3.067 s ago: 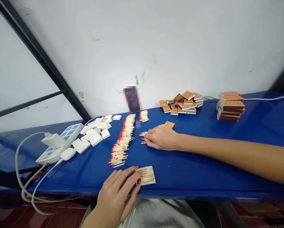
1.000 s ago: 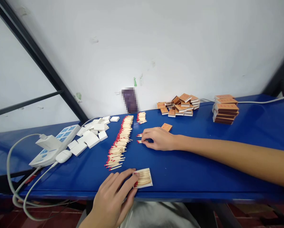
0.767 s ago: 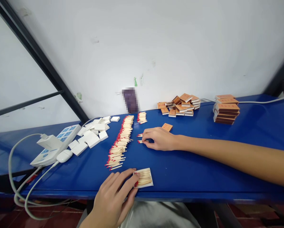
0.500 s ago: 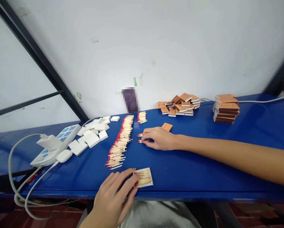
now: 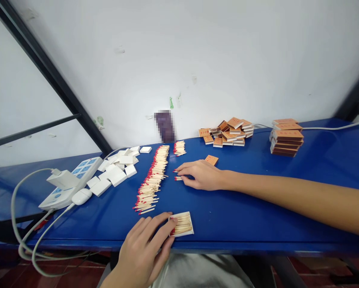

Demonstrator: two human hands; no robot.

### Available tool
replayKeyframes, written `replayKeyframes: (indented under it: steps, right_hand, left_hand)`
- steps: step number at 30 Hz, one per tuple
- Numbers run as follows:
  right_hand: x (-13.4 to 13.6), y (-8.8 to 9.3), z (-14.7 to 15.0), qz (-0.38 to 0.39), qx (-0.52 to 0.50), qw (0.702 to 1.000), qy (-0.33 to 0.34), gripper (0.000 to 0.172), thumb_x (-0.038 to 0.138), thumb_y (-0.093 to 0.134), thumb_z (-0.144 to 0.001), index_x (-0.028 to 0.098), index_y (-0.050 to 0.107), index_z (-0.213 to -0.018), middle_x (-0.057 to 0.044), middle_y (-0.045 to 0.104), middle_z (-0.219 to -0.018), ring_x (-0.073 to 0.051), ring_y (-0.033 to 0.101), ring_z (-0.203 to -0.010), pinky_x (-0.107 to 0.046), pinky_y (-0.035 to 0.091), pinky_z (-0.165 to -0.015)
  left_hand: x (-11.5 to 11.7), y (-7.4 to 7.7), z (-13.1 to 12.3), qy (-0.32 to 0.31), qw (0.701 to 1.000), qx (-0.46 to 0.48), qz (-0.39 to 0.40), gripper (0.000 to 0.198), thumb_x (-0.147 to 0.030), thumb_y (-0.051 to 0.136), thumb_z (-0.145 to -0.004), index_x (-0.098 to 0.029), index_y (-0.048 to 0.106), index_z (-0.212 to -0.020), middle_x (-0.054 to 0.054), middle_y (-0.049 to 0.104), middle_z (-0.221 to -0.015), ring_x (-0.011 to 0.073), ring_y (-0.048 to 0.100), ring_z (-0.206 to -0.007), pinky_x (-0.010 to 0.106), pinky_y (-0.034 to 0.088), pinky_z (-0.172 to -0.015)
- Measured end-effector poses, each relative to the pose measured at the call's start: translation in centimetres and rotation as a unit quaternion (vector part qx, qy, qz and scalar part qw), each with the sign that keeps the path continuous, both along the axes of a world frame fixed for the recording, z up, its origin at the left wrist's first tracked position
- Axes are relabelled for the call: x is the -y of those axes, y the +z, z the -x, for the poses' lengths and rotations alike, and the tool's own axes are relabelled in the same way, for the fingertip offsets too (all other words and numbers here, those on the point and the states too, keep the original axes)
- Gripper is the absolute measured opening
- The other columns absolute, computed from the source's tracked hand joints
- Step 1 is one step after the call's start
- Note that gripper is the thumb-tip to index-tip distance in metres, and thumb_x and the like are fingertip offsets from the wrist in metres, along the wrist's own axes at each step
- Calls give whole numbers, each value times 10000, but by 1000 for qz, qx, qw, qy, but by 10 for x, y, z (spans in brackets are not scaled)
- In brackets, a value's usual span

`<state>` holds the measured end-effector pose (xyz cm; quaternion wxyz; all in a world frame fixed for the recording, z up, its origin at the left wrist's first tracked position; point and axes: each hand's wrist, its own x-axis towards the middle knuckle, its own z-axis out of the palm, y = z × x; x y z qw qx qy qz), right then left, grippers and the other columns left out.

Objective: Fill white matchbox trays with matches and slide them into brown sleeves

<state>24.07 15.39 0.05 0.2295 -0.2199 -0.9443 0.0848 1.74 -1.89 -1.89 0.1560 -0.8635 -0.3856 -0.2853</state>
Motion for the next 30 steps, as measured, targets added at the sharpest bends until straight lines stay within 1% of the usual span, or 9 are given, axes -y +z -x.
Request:
replayKeyframes:
  steps: [9, 13, 20, 23, 27, 30]
  right_hand:
    - [0, 0, 0, 0, -3, 1000, -2, 297, 219, 497, -941, 169, 744, -1098, -101, 713, -1214, -238, 692, -1076, -366, 560, -898]
    - [-1, 0, -1, -10, -10, 1000, 8, 309, 229, 476, -954, 157, 742, -1095, -109, 716, -1203, -240, 693, -1071, -377, 554, -913]
    - [-1, -2, -1, -9, -20, 1000, 19, 283, 211, 489, -946, 166, 730, -1089, -103, 729, -1166, -226, 690, -1057, -354, 545, -902]
    - [-1, -1, -1, -17, -16, 1000, 18, 264, 207, 485, -950, 158, 726, -1045, -106, 740, -1090, -215, 697, -977, -335, 545, -839]
    - [-1, -1, -1, -29, -13, 999, -5, 232, 199, 483, -949, 164, 713, -954, -85, 730, -932, -187, 679, -839, -296, 519, -748]
    - [-1, -3, -1, -30, -16, 999, -16, 221, 196, 487, -941, 161, 704, -962, -84, 722, -938, -188, 673, -839, -295, 510, -753]
  left_hand:
    - [0, -1, -1, 1, 1000, 4, -5, 269, -215, 420, -1035, -189, 644, -1181, 63, 700, -1185, 225, 669, -868, 370, 487, -779]
    - [1, 0, -1, -1, 1000, 3, -6, 271, -218, 416, -1036, -186, 645, -1176, 68, 702, -1179, 227, 670, -857, 369, 491, -762]
    - [1, 1, -1, 0, 1000, 3, -4, 270, -217, 417, -1035, -190, 646, -1176, 61, 702, -1182, 224, 670, -852, 364, 492, -758]
    - [0, 1, -1, -3, 1000, 2, 0, 269, -216, 420, -1033, -188, 642, -1182, 64, 699, -1186, 225, 670, -854, 364, 492, -752]
    - [0, 1, -1, 2, 1000, 4, -9, 268, -215, 417, -1035, -190, 642, -1178, 63, 702, -1176, 222, 671, -859, 367, 495, -771]
    - [0, 1, 0, 5, 1000, 1, -8, 270, -221, 415, -1037, -195, 642, -1180, 60, 702, -1179, 219, 672, -865, 363, 495, -781]
